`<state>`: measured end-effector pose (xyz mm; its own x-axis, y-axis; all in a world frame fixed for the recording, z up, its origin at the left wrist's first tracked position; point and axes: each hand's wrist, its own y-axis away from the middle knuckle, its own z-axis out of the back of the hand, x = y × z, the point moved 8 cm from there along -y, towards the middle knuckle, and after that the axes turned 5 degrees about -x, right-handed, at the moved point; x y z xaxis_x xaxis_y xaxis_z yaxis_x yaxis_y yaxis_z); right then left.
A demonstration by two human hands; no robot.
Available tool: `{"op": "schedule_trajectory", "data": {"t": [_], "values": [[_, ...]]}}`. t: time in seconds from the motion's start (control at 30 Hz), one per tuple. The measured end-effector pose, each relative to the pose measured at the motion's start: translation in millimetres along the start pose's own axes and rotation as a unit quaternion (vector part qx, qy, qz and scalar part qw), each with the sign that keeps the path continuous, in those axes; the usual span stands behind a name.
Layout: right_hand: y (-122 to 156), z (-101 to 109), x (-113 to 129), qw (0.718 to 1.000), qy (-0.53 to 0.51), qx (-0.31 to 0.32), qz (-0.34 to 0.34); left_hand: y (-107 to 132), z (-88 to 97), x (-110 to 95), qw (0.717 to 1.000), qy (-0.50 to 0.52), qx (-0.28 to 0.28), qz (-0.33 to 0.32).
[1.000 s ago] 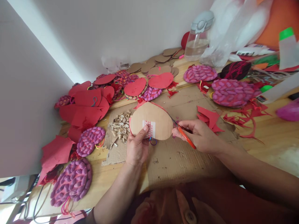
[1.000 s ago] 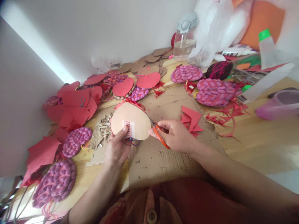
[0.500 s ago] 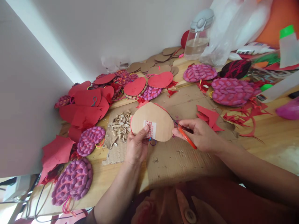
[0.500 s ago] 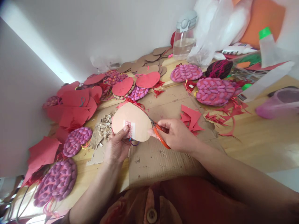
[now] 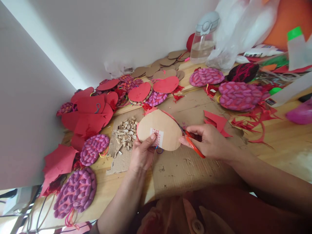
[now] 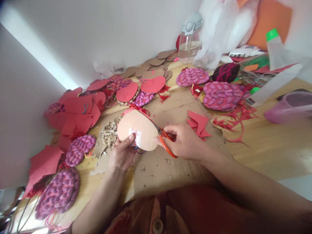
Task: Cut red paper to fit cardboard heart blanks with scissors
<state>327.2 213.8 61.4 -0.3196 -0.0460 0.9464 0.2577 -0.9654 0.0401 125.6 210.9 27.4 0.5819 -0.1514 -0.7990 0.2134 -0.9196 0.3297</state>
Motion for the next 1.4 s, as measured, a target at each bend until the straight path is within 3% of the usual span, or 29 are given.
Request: {"op": "schedule_trajectory", "data": {"t": [0.37,0.6,1.4], "values": [[1.0,2.1,2.3,1.000,0.012,0.002,0.005,-1.7,1.4,-3.4,1.000,-0.013,0.009,-0.010],[1.2,-0.6,0.3,0.999,-0.035,0.033,-0.008,-1.4,1.3,-3.1,1.000,-0.026,0.014,-0.006],[2.1,1.3,2.6,1.000,-0.005,0.012,0.001,-1.7,1.1,-0.8,0.999,-0.029,0.028,-0.002]]}}
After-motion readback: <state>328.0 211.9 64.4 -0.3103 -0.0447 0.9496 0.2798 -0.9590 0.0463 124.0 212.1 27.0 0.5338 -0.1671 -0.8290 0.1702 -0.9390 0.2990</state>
